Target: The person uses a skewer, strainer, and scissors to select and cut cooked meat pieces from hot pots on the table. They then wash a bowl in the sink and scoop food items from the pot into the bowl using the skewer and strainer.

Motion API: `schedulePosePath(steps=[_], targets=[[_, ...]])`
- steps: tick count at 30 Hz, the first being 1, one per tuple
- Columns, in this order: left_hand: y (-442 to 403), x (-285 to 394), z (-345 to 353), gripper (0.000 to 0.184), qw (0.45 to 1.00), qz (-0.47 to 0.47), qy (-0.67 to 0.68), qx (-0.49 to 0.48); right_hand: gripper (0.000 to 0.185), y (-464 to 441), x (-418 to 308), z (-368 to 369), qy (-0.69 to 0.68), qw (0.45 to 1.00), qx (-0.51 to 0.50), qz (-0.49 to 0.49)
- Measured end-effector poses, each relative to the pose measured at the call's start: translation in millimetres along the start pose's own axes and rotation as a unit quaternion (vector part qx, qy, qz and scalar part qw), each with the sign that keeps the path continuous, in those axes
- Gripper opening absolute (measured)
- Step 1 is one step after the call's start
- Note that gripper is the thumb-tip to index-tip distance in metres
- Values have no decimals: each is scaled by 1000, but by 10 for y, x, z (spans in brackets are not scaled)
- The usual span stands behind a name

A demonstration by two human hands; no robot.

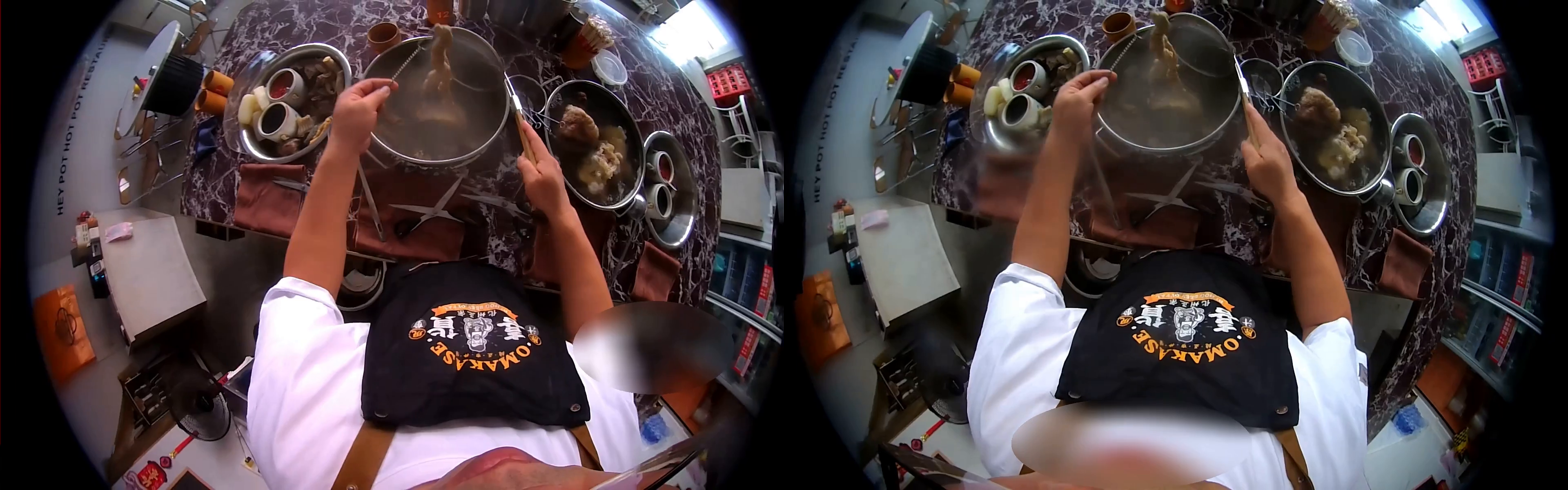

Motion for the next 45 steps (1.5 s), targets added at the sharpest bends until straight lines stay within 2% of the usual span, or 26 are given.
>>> schedulePosePath(steps=[1, 4, 5, 9, 11, 12, 15, 16, 18, 22, 24, 25, 28, 30, 32, 34, 35, 38, 39, 40, 42, 43, 45], targets=[[124, 202, 41, 16, 1000, -6, 3, 9, 59, 13, 53, -17, -4, 1000, -10, 29], [374, 660, 127, 15, 996, 6, 63, 59, 59, 44, 161, -55, -18, 998, -40, 36], [541, 866, 190, 15, 997, 14, 28, 71, 59, 61, 192, -75, -27, 998, -41, 30], [742, 1326, 201, 15, 996, 56, -23, 65, 60, 134, 308, -124, -71, 995, -60, 28], [779, 1510, 230, 15, 996, 81, -29, 32, 60, 155, 457, -91, -83, 994, -68, 21], [840, 1567, 285, 15, 995, 85, -33, 36, 61, 140, 603, -24, -153, 988, -30, -19], [961, 1727, 345, 15, 989, 109, -48, 90, 60, 156, 840, 130, -250, 968, -6, -6], [936, 1699, 331, 15, 988, 113, -49, 93, 60, 188, 804, 176, -298, 953, -10, 52], [870, 1568, 192, 15, 982, 107, -55, 143, 62, 286, 742, 271, -381, 911, -19, 156], [738, 1007, 57, 13, 983, 76, -32, 163, 61, 416, 676, 526, -455, 865, -40, 207], [622, 627, -21, 13, 978, 69, -46, 193, 56, 512, 597, 610, -529, 793, 1, 301], [513, 389, -138, 13, 973, 71, -77, 207, 55, 511, 568, 650, -553, 777, 2, 299], [480, -263, -369, 17, 924, 31, -233, 300, 58, 507, 319, 625, -570, 768, 1, 293], [590, -526, -443, 21, 845, -15, -395, 361, 64, 469, 229, 634, -588, 756, -3, 287], [717, -734, -569, 24, 828, -50, -407, 383, 65, 424, 91, 646, -580, 761, 0, 292], [924, -749, -694, 24, 804, -43, -429, 410, 64, 401, -59, 664, -572, 770, -1, 283], [1037, -765, -817, 24, 805, -50, -417, 418, 64, 395, -164, 682, -572, 774, -4, 269], [1659, -636, -1253, 23, 801, 78, -343, 484, 64, 416, -539, 780, -569, 791, -40, 222], [1937, -643, -1465, 22, 808, 121, -305, 490, 66, 436, -703, 821, -545, 811, -56, 204], [2256, -713, -1714, 21, 810, 160, -268, 497, 67, 475, -871, 868, -540, 819, -71, 182], [2970, -1030, -2258, 20, 796, 181, -214, 537, 69, 601, -1172, 1026, -550, 811, -121, 160], [3345, -1297, -2539, 21, 774, 169, -219, 570, 69, 680, -1282, 1153, -564, 799, -139, 156], [4092, -2174, -3136, 21, 774, 52, -142, 615, 71, 829, -1461, 1408, -579, 780, -184, 154]])
Point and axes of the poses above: each hand's wrist, its own y-axis away from the middle knuckle, its own z-axis out of the palm, x = y × z, the point moved 9 cm from there along -y, towards the middle knuckle, and after that the axes turned 13 degrees about -z, right-handed, at the moved point
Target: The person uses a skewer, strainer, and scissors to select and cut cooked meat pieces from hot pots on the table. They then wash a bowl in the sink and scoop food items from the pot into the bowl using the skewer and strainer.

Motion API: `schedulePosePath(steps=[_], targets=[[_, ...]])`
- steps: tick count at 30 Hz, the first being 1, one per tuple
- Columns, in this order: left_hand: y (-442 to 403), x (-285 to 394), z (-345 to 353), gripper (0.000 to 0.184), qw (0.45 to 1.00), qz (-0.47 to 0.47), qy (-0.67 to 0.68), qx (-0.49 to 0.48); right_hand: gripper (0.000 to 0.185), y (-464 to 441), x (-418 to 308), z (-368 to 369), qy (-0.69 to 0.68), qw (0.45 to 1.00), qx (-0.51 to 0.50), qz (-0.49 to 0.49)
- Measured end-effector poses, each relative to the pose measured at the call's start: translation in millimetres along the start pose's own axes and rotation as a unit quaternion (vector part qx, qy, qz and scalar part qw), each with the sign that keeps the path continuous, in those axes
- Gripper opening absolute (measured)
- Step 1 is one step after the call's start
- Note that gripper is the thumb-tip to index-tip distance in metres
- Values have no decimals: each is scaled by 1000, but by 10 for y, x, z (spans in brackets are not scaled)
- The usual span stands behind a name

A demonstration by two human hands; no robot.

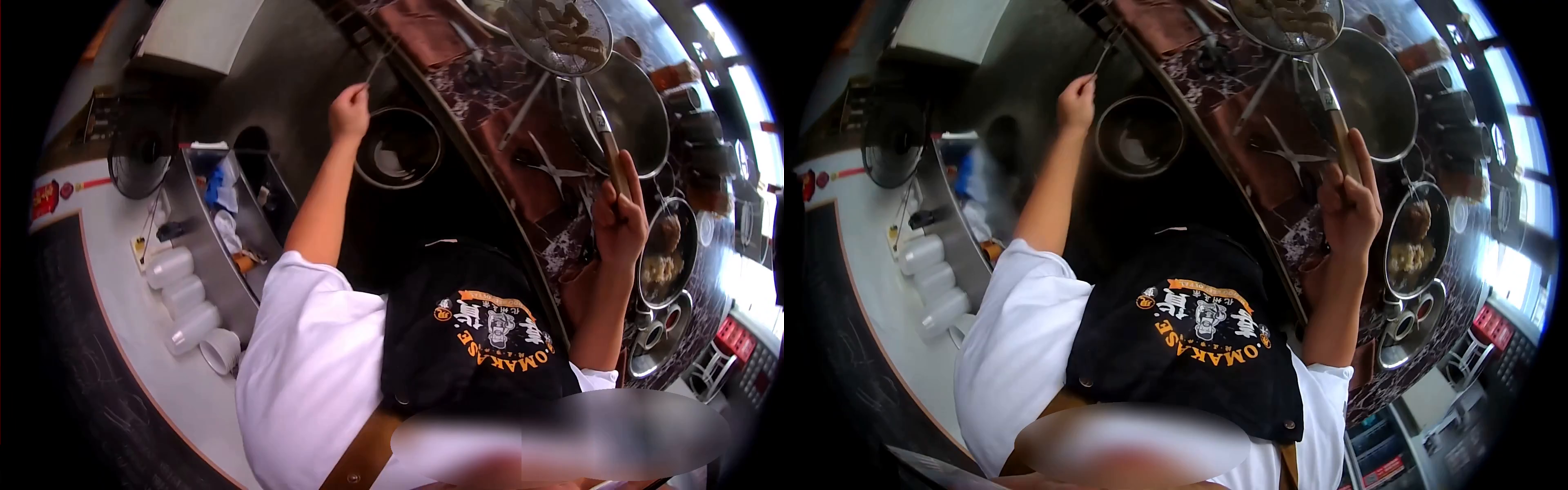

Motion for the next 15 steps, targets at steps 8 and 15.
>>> schedulePosePath(steps=[8, 15], targets=[[1862, -3420, -2382, 24, 896, -399, -98, 166, 67, 59, 1798, 544, 48, 979, -11, 200], [3735, -4277, -3050, 21, 809, -541, -65, 221, 37, 19, 4024, 657, 342, 894, -265, 116]])
Point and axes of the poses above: each hand's wrist, its own y-axis away from the middle knuckle, its own z-axis out of the palm, x = y × z, the point moved 9 cm from there along -y, towards the middle knuckle, and after that the axes turned 13 degrees about -z, right-handed, at the moved point
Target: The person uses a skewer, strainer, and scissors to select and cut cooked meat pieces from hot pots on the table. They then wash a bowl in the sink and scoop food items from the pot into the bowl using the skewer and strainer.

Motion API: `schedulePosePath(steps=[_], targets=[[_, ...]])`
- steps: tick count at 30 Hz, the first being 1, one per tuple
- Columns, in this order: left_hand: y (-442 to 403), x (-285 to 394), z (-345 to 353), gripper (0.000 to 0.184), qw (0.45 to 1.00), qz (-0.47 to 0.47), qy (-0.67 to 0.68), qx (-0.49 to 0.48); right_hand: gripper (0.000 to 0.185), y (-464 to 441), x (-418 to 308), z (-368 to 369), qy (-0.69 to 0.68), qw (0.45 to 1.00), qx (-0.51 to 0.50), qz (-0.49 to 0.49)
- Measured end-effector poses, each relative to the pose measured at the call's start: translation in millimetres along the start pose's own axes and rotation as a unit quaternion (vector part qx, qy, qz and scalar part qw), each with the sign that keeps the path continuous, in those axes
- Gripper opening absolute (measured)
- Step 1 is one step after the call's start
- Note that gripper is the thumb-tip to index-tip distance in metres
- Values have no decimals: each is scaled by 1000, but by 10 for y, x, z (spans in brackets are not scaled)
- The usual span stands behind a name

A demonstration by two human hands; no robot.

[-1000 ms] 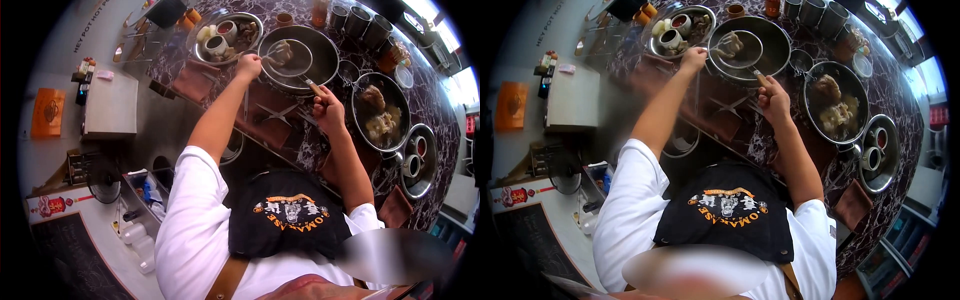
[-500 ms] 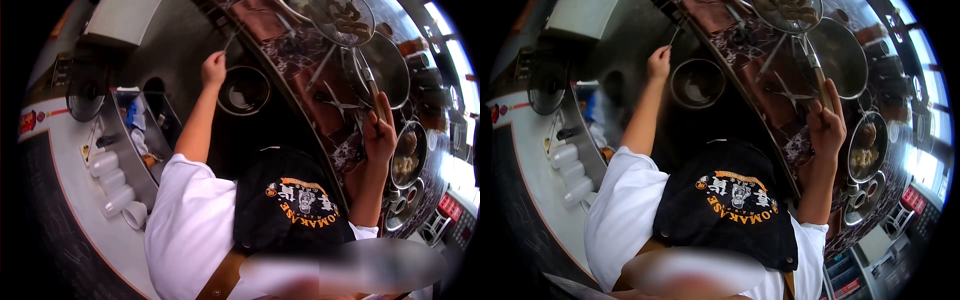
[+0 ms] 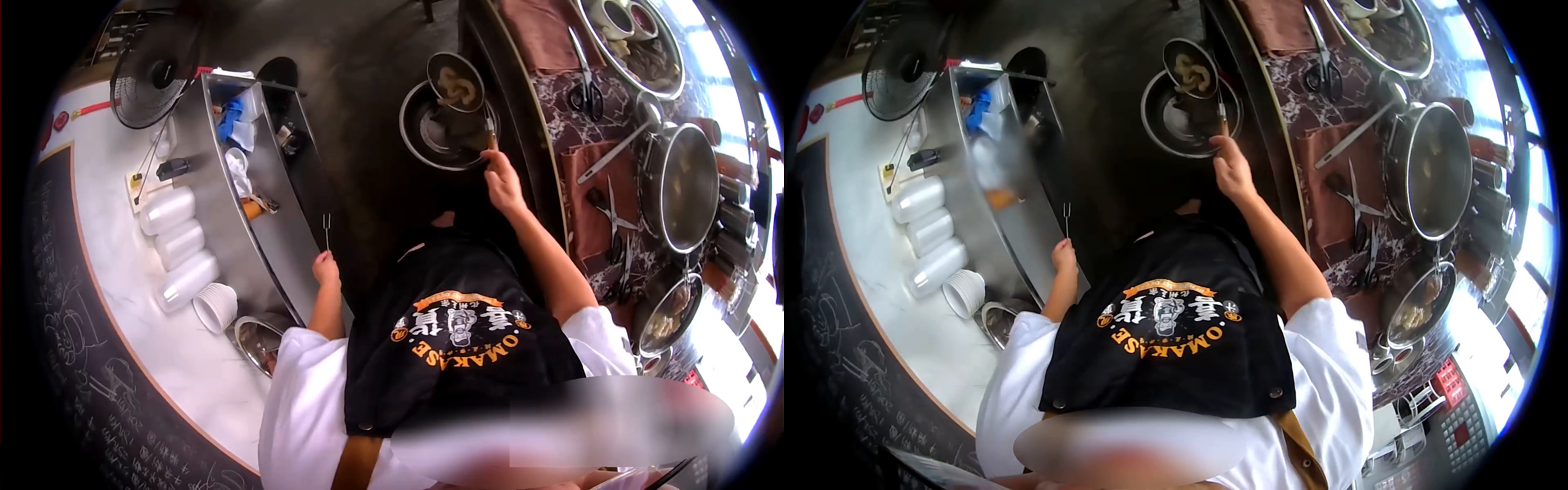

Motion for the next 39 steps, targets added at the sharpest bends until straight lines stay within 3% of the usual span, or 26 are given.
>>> schedulePosePath(steps=[1, 2, 4, 6, 8, 10, 12, 13, 14, 16, 20, 21, 24, 26, 27, 28, 30, 32, 33, 35, 38, 39], targets=[[35, -21, -83, 21, 1000, -7, 15, -1, 38, -59, 139, 143, 39, 999, -7, -11], [64, -19, -147, 20, 999, -12, 30, -3, 37, -120, 253, 218, 197, 980, -24, -23], [88, 68, -256, 20, 1000, 0, 23, 10, 40, -284, 303, 347, 326, 944, -8, -56], [136, 49, -342, 20, 997, -7, 78, -20, 39, -399, 546, 321, 321, 944, -13, 73], [36, 150, -339, 20, 997, -11, 69, -15, 34, -511, 594, 249, 329, 944, 23, 17], [-344, 220, -220, 19, 999, -13, 42, -17, 36, -557, 339, 258, 319, 947, 23, -45], [-669, 351, 25, 17, 995, 4, 67, -68, 34, -408, -23, 206, 170, 981, 46, -81], [-741, 506, 129, 17, 997, -7, 38, -61, 31, -285, -270, 130, 137, 987, 59, -55], [-909, 365, 491, 16, 988, -53, 58, -134, 30, -99, -563, -107, 78, 993, 84, -26], [-1349, 528, 993, 14, 975, -102, 58, -188, 29, 263, -1136, -409, -77, 985, 152, 24], [-1057, 2083, 1482, 9, 973, -50, 2, -226, 39, 1175, -2182, -857, -70, 956, 281, -52], [10, 1971, 2011, 9, 973, -27, 1, -228, 46, 1858, -2314, -2179, -68, 950, 298, -63], [531, 2800, 2521, 13, 957, 75, 2, -281, 77, 2397, -2552, -2752, -14, 931, 365, -12], [901, 3308, 2722, 15, 945, 135, 15, -296, 65, 2582, -2248, -3426, 78, 904, 408, 97], [1043, 3487, 2820, 15, 942, 172, 9, -288, 55, 2615, -2037, -3846, 159, 889, 424, 70], [1124, 3649, 2901, 16, 937, 208, 8, -281, 51, 2508, -2091, -4082, 361, 833, 417, -37], [1632, 3691, 2949, 14, 933, 201, 13, -297, 53, 2343, -1999, -4559, 523, 753, 398, -27], [1944, 3586, 2951, 12, 930, 196, 9, -311, 58, 2104, -1777, -4922, 559, 746, 349, 100], [2084, 3496, 2947, 11, 931, 195, 6, -308, 58, 2020, -1775, -4994, 553, 750, 349, 100], [2271, 3218, 2944, 9, 936, 176, 10, -306, 63, 1840, -1606, -5116, 628, 712, 229, 217], [2370, 2705, 2763, 7, 949, 127, 2, -289, 64, 1834, -1233, -5202, 627, 724, 183, 223], [2359, 2521, 2721, 7, 953, 106, 6, -284, 64, 1876, -1166, -5305, 598, 735, 173, 269]])
Point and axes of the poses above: each hand's wrist, its own y-axis away from the middle knuckle, its own z-axis out of the palm, x = y × z, the point moved 9 cm from there along -y, towards the middle knuckle, and after that the axes turned 13 degrees about -z, right-handed, at the moved point
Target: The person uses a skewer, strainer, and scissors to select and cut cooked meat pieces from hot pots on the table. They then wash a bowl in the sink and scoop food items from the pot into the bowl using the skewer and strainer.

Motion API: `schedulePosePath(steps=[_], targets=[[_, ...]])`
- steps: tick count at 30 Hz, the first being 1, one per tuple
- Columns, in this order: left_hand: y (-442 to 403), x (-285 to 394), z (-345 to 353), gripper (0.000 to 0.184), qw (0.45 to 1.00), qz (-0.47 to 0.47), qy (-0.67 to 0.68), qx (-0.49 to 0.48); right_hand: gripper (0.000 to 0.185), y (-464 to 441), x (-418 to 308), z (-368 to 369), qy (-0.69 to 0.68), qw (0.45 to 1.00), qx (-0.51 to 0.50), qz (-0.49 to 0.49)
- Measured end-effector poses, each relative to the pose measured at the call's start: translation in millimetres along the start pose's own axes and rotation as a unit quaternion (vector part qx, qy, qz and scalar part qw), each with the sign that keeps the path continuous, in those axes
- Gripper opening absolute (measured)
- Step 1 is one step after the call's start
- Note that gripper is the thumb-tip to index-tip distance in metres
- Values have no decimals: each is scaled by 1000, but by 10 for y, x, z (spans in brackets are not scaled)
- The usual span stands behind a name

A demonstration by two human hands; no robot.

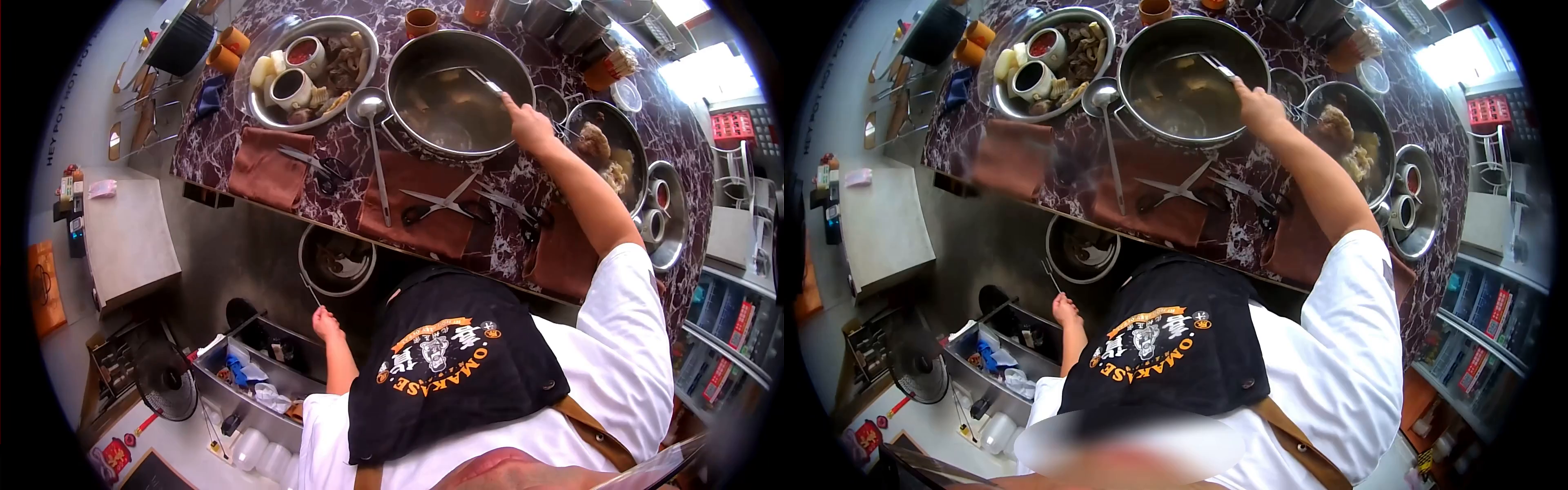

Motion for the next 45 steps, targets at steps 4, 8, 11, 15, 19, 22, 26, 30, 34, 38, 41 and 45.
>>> schedulePosePath(steps=[4, 8, 11, 15, 19, 22, 26, 30, 34, 38, 41, 45], targets=[[128, -470, -233, 7, 999, -43, -13, 25, 46, -97, 599, -22, -147, 987, -50, 44], [-120, -525, -519, 9, 993, -100, -39, 57, 13, 47, 787, -96, -257, 934, -224, 106], [-337, -296, -465, 10, 992, -101, -45, 56, 18, 141, 721, -145, -287, 897, -302, 148], [-543, 386, -220, 13, 998, -38, -34, 46, 11, 202, 539, 47, -420, 837, -289, 199], [-598, 933, 5, 13, 999, 23, -27, 32, 30, 315, 500, -35, -495, 815, -209, 218], [-682, 1258, -53, 11, 995, 81, -23, 47, 36, 516, 483, -78, -531, 793, -203, 220], [-554, 1490, 68, 11, 995, 96, -21, 34, 43, 775, 574, -220, -545, 790, -160, 232], [-482, 1739, 490, 13, 992, 124, -16, -6, 45, 913, 681, -92, -569, 775, -140, 235], [-142, 2145, 1101, 15, 977, 194, -33, -85, 44, 1037, 647, -97, -586, 765, -121, 239], [350, 2453, 1656, 17, 943, 274, -84, -169, 42, 1089, 621, -163, -589, 768, -108, 227], [778, 2578, 2005, 16, 924, 303, -126, -197, 43, 1077, 574, -253, -560, 795, -102, 207], [984, 2549, 2233, 15, 906, 335, -155, -206, 49, 1082, 513, -358, -522, 827, -105, 180]])
Point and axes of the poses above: each hand's wrist, its own y-axis away from the middle knuckle, its own z-axis out of the palm, x = y × z, the point moved 9 cm from there along -y, towards the middle knuckle, and after that the axes turned 13 degrees about -z, right-handed, at the moved point
